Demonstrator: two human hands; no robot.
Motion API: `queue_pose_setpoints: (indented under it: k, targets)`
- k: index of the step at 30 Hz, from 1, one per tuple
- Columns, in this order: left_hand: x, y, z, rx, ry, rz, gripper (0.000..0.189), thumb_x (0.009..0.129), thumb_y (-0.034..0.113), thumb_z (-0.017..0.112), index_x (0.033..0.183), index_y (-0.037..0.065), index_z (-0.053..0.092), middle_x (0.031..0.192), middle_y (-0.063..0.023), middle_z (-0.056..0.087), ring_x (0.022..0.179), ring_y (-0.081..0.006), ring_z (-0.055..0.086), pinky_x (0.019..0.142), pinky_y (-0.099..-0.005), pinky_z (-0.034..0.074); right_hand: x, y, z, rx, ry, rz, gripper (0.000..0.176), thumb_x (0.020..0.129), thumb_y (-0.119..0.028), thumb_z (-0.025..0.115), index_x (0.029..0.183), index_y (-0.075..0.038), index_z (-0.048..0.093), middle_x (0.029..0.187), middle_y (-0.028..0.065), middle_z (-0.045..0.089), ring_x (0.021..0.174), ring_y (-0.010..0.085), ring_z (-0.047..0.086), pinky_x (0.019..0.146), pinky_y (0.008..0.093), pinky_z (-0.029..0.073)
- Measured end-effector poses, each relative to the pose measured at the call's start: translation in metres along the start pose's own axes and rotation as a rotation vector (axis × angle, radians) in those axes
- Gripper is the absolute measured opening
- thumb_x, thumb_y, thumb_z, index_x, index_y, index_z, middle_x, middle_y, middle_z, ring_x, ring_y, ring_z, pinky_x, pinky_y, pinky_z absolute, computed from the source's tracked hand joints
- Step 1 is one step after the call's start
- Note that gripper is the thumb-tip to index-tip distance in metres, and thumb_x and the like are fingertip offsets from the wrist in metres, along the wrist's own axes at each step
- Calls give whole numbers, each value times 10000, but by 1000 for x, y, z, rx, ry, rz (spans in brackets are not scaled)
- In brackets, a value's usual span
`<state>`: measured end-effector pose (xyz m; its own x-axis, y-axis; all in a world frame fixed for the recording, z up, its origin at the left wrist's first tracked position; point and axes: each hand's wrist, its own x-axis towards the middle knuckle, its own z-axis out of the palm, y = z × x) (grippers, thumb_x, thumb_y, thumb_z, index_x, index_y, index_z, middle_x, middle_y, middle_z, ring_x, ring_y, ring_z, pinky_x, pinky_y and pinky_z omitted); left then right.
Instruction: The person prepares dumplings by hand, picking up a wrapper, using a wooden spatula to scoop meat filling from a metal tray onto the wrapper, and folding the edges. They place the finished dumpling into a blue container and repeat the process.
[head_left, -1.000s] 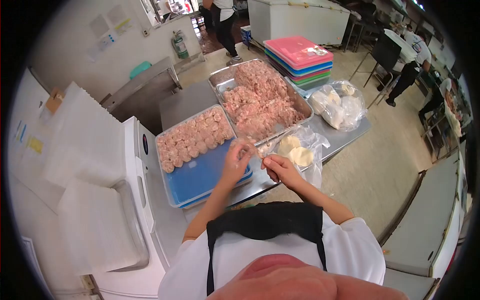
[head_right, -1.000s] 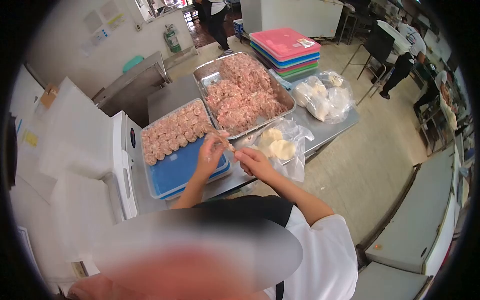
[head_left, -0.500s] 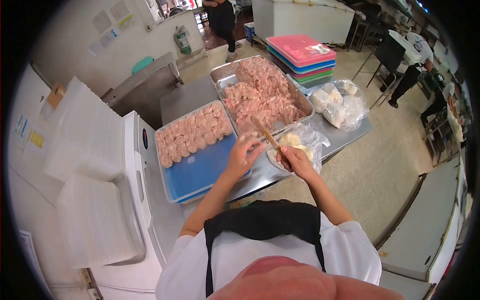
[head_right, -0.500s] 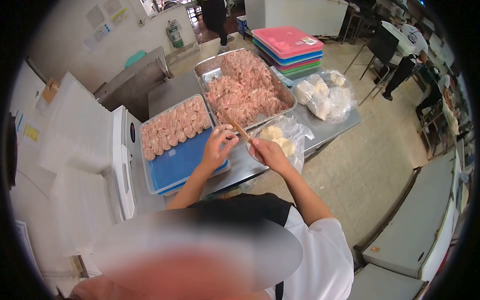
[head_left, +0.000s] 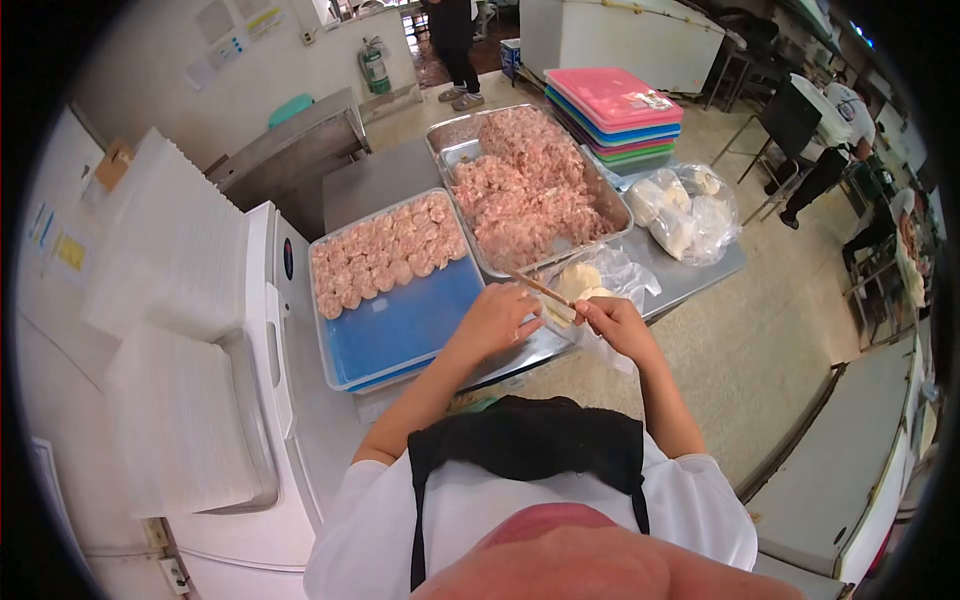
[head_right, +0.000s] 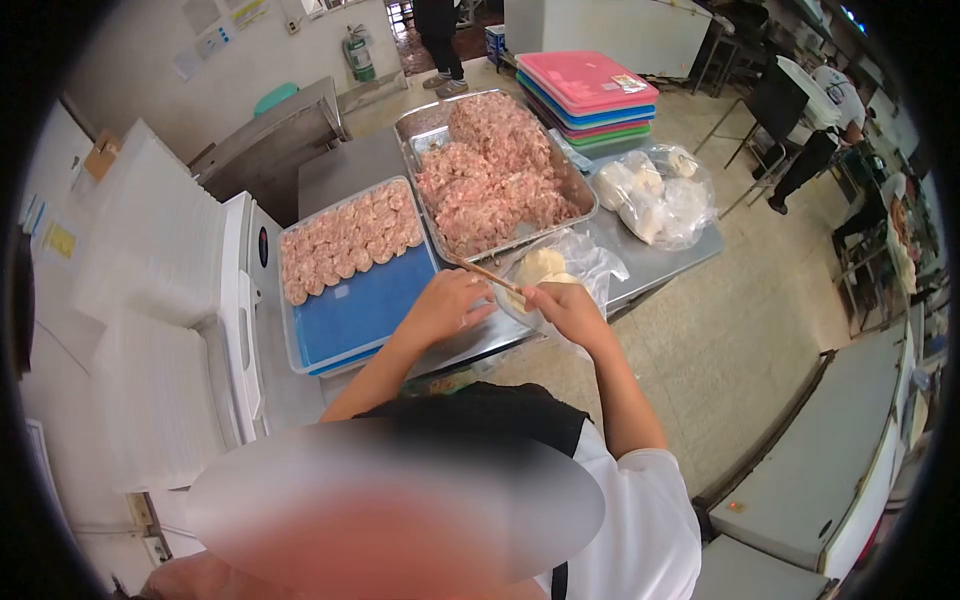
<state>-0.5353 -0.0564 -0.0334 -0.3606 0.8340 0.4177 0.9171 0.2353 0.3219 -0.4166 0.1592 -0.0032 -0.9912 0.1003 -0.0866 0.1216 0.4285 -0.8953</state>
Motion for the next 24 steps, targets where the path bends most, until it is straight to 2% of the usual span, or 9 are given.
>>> queue_pose_setpoints:
  k: [4,10,16,24]
  targets:
    - [0,-2,1,6,-50,-27,205,806,285,669,904,105,667,886,-89,617,885,-281,580,771,-402,440,-3,-1,3,-17,-11,25,438,944,-407,538,783,-24,677,626,59,556,635,146,513,608,308,422]
    - [-1,-3,5,-33,12,-36,260,826,296,653,1003,106,672,993,-107,643,928,-291,591,794,-406,448,-1,0,4,-12,-25,-2,414,941,-391,547,801,-26,684,646,70,578,647,147,527,620,310,431]
    - [0,-3,1,-17,-11,-58,277,827,279,651,1043,106,658,989,-105,649,941,-296,593,804,-407,450,0,-4,7,-19,-25,-17,401,942,-376,548,807,-25,687,641,64,571,642,143,521,613,307,426]
    - [0,-5,0,-65,4,-32,193,821,229,641,934,75,662,973,-102,651,917,-292,599,785,-406,454,3,-6,10,15,-49,-21,376,943,-350,554,815,-21,682,637,51,557,631,127,506,598,289,415]
